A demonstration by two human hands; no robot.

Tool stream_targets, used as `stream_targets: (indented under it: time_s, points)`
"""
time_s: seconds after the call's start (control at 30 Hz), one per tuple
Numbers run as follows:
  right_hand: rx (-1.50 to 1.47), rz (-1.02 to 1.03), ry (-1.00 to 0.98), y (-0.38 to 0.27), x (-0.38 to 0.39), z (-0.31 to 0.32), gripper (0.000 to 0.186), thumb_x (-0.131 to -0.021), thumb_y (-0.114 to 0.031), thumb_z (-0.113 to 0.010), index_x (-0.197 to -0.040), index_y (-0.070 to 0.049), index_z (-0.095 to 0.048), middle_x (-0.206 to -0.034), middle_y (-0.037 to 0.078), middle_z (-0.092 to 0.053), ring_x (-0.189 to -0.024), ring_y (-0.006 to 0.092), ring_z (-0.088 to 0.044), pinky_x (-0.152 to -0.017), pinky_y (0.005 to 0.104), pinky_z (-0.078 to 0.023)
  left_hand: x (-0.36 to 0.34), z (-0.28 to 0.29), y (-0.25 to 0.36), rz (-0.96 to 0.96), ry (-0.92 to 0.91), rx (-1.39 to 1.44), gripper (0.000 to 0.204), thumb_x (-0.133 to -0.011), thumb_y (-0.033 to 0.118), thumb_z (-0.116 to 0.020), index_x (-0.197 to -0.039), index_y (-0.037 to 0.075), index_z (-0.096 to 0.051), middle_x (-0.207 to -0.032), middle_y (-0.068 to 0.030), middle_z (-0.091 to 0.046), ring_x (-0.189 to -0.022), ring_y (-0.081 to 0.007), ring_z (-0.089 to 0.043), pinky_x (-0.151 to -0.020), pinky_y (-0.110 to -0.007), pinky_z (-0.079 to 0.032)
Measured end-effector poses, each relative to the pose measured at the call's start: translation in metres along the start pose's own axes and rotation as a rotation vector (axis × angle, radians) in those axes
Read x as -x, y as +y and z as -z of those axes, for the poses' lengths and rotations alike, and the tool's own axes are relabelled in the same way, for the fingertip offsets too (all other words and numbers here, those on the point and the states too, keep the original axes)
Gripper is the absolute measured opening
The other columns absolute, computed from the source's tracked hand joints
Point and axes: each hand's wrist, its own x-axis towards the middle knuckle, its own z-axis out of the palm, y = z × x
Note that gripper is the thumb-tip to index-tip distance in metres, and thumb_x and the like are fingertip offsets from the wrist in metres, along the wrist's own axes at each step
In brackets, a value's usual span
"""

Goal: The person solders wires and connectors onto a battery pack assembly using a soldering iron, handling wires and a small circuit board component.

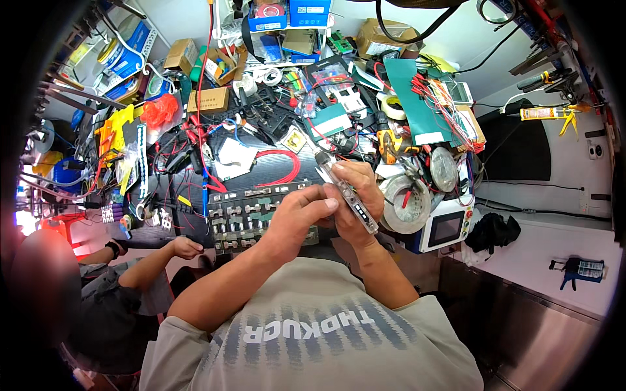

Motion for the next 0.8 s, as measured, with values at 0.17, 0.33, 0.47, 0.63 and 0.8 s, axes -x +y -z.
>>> stream_targets:
  time_s: [0.17, 0.33, 0.47, 0.63, 0.8]
  points:
    - [-0.014, 0.020, -0.022, -0.002, 0.002, -0.001, 0.038, -0.084, 0.000, -0.079, -0.121, -0.004, -0.070, -0.112, 0.015, -0.072, -0.096, 0.0293, -0.068, -0.083, 0.0383, -0.055, 0.004, -0.009, -0.002, -0.003, 0.026, 0.035, 0.019, -0.100, 0.021, -0.062, -0.107, 0.004, -0.066, -0.106, -0.0058, -0.070, -0.100, -0.0153, -0.066, -0.094, -0.037, -0.053]
    - [-0.031, 0.031, -0.039, -0.003, 0.008, 0.000, 0.033, -0.089, -0.006, -0.076, -0.122, -0.004, -0.070, -0.113, 0.014, -0.072, -0.097, 0.0286, -0.068, -0.081, 0.0376, -0.056, 0.004, -0.017, -0.006, 0.012, 0.105, 0.111, 0.013, -0.097, 0.017, -0.064, -0.101, 0.005, -0.065, -0.102, -0.0044, -0.069, -0.095, -0.0149, -0.065, -0.089, -0.035, -0.051]
    - [-0.002, 0.043, -0.026, -0.005, 0.010, 0.003, 0.035, -0.087, -0.008, -0.077, -0.122, -0.003, -0.070, -0.112, 0.015, -0.072, -0.098, 0.0285, -0.069, -0.081, 0.0372, -0.056, 0.003, -0.021, -0.007, 0.018, 0.124, 0.113, 0.012, -0.092, 0.013, -0.067, -0.102, 0.006, -0.065, -0.101, -0.0035, -0.069, -0.091, -0.0127, -0.064, -0.084, -0.031, -0.050]
    - [-0.001, 0.032, -0.024, -0.008, 0.010, 0.005, 0.039, -0.084, -0.003, -0.079, -0.121, -0.004, -0.070, -0.111, 0.014, -0.071, -0.095, 0.0287, -0.070, -0.078, 0.0363, -0.057, 0.004, -0.026, -0.008, 0.032, 0.148, 0.119, 0.014, -0.090, 0.010, -0.066, -0.104, 0.006, -0.065, -0.101, -0.0030, -0.069, -0.091, -0.0128, -0.064, -0.084, -0.031, -0.050]
    - [0.015, 0.041, -0.020, -0.011, 0.013, 0.005, 0.042, -0.081, 0.000, -0.081, -0.121, -0.005, -0.070, -0.110, 0.014, -0.071, -0.093, 0.0286, -0.069, -0.077, 0.0363, -0.057, 0.005, -0.026, -0.011, 0.048, 0.156, 0.126, 0.018, -0.090, 0.010, -0.065, -0.107, 0.005, -0.065, -0.101, -0.0031, -0.068, -0.093, -0.0144, -0.065, -0.085, -0.032, -0.050]
